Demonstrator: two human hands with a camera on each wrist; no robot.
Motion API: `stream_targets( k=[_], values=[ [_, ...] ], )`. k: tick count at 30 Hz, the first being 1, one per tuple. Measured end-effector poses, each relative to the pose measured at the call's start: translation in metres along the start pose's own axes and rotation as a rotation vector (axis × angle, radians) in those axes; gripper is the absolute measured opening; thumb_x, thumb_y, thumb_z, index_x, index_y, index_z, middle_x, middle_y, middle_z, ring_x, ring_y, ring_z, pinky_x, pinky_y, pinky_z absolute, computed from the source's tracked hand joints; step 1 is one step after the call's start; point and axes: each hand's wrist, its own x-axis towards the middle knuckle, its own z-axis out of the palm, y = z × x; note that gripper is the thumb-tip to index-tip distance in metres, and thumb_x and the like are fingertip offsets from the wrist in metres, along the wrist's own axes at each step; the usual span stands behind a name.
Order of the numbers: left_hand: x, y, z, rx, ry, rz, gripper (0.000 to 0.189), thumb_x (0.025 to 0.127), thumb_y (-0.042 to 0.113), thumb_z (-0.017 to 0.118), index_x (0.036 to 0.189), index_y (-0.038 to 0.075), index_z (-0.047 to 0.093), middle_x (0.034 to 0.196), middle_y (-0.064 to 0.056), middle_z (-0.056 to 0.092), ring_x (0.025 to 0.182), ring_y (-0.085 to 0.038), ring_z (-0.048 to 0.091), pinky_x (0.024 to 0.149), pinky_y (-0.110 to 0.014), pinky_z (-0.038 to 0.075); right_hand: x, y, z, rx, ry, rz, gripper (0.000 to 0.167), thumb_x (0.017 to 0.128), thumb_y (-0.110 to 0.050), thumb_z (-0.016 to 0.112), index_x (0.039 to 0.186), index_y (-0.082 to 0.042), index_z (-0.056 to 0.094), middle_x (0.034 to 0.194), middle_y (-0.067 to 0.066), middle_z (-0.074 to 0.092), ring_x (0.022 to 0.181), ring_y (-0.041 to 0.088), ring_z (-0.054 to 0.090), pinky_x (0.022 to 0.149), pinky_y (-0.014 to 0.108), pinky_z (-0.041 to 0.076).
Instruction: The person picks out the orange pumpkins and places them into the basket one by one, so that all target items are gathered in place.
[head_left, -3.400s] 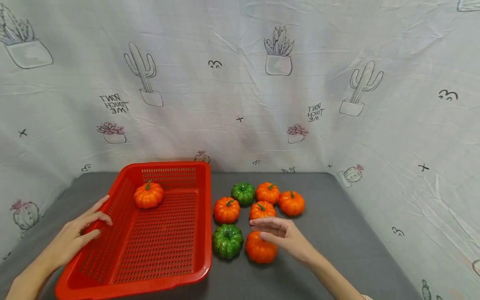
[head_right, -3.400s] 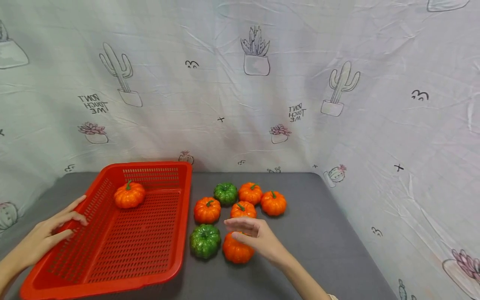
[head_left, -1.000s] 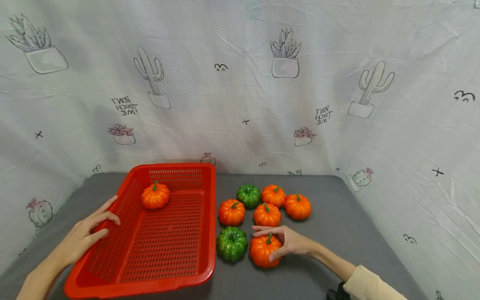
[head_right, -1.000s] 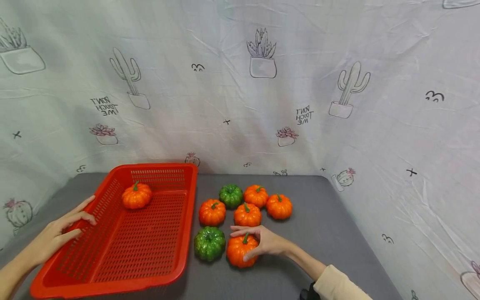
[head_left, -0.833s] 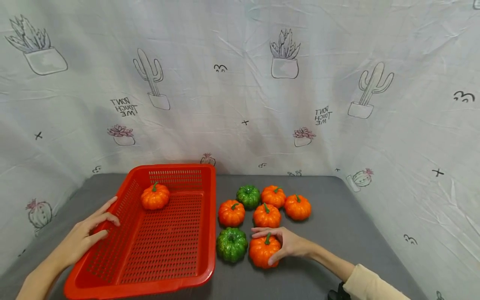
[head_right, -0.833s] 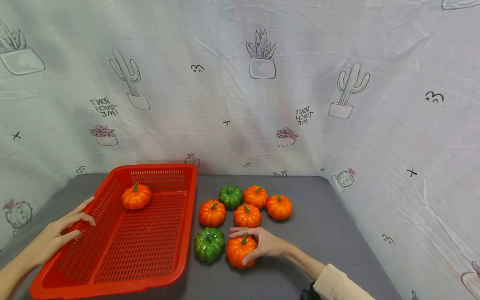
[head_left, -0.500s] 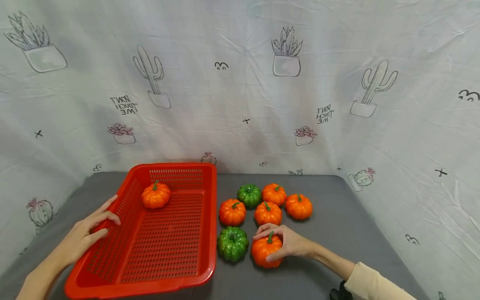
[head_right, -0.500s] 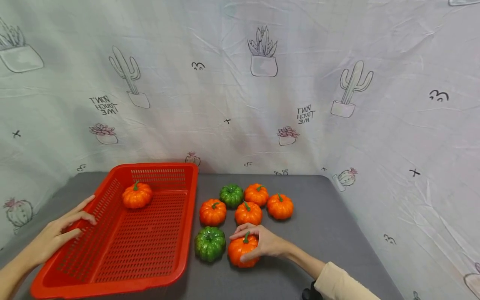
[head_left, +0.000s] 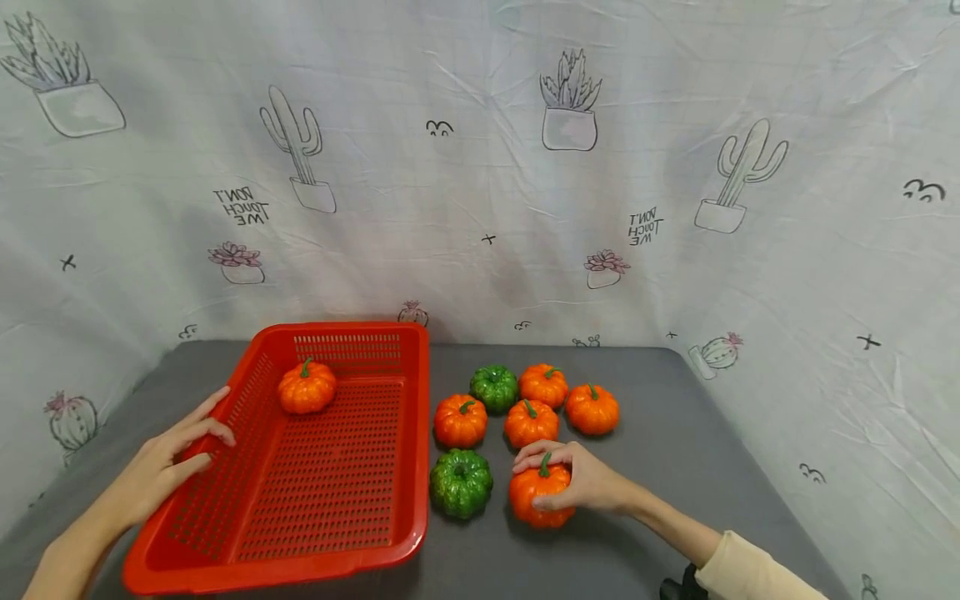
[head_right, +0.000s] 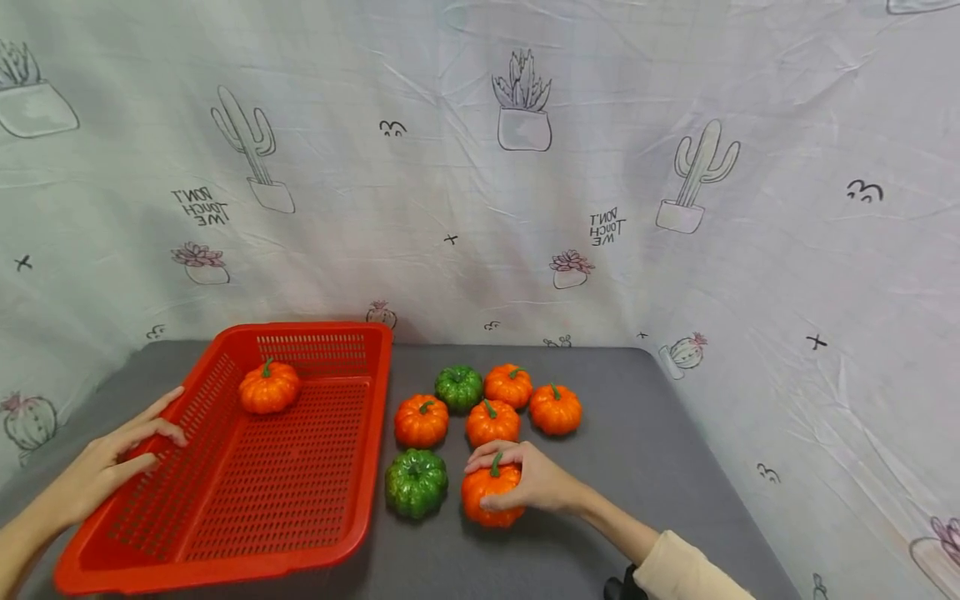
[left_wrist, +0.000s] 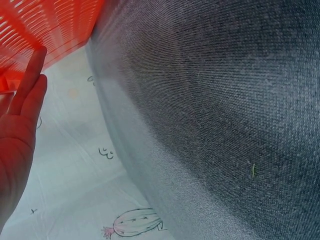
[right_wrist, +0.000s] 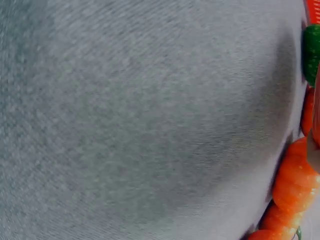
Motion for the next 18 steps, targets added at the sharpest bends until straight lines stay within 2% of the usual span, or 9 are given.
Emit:
stream_targets(
  k=[6, 11, 14, 18],
  values=[
    [0.001, 0.002, -0.001, 0.028, 0.009, 0.006, 0.036, 0.078, -0.009, 0.061, 0.096, 0.022, 0.060, 0.154, 0.010, 0.028, 0.110, 0.010, 0.032, 0.071, -0.014, 0.028, 0.001, -0.010, -0.005, -0.082, 0.095, -0.039, 0.013, 0.081, -0.007, 0.074, 0.093, -0.002, 0.071, 0.119, 0.014, 0.062, 0.117, 0.009, 0.048, 0.093, 0.025, 0.044],
    [0.002, 0.002, -0.001, 0.035, 0.021, 0.032, 0.037, 0.078, -0.009, 0.062, 0.102, 0.019, 0.057, 0.149, 0.010, 0.033, 0.113, 0.011, 0.032, 0.074, -0.013, 0.025, 0.003, -0.018, -0.011, -0.093, 0.153, -0.081, 0.006, 0.082, -0.004, 0.072, 0.087, -0.002, 0.070, 0.117, 0.016, 0.063, 0.117, 0.011, 0.049, 0.092, 0.027, 0.046],
    [0.003, 0.003, -0.001, 0.025, 0.018, 0.025, 0.046, 0.078, -0.008, 0.062, 0.119, 0.011, 0.053, 0.131, 0.012, 0.046, 0.109, 0.010, 0.034, 0.075, -0.012, 0.025, 0.003, -0.025, -0.013, -0.079, 0.187, -0.077, 0.012, 0.082, -0.004, 0.072, 0.094, -0.002, 0.070, 0.122, 0.020, 0.059, 0.120, 0.011, 0.048, 0.093, 0.027, 0.045],
    [0.004, 0.002, -0.002, 0.012, 0.015, 0.012, 0.063, 0.079, -0.007, 0.062, 0.137, 0.005, 0.041, 0.107, 0.010, 0.050, 0.103, 0.008, 0.036, 0.076, -0.011, 0.025, 0.006, -0.037, -0.015, -0.090, 0.242, -0.057, 0.030, 0.081, -0.006, 0.074, 0.111, -0.004, 0.068, 0.128, 0.020, 0.055, 0.122, 0.010, 0.046, 0.094, 0.027, 0.044]
  ],
)
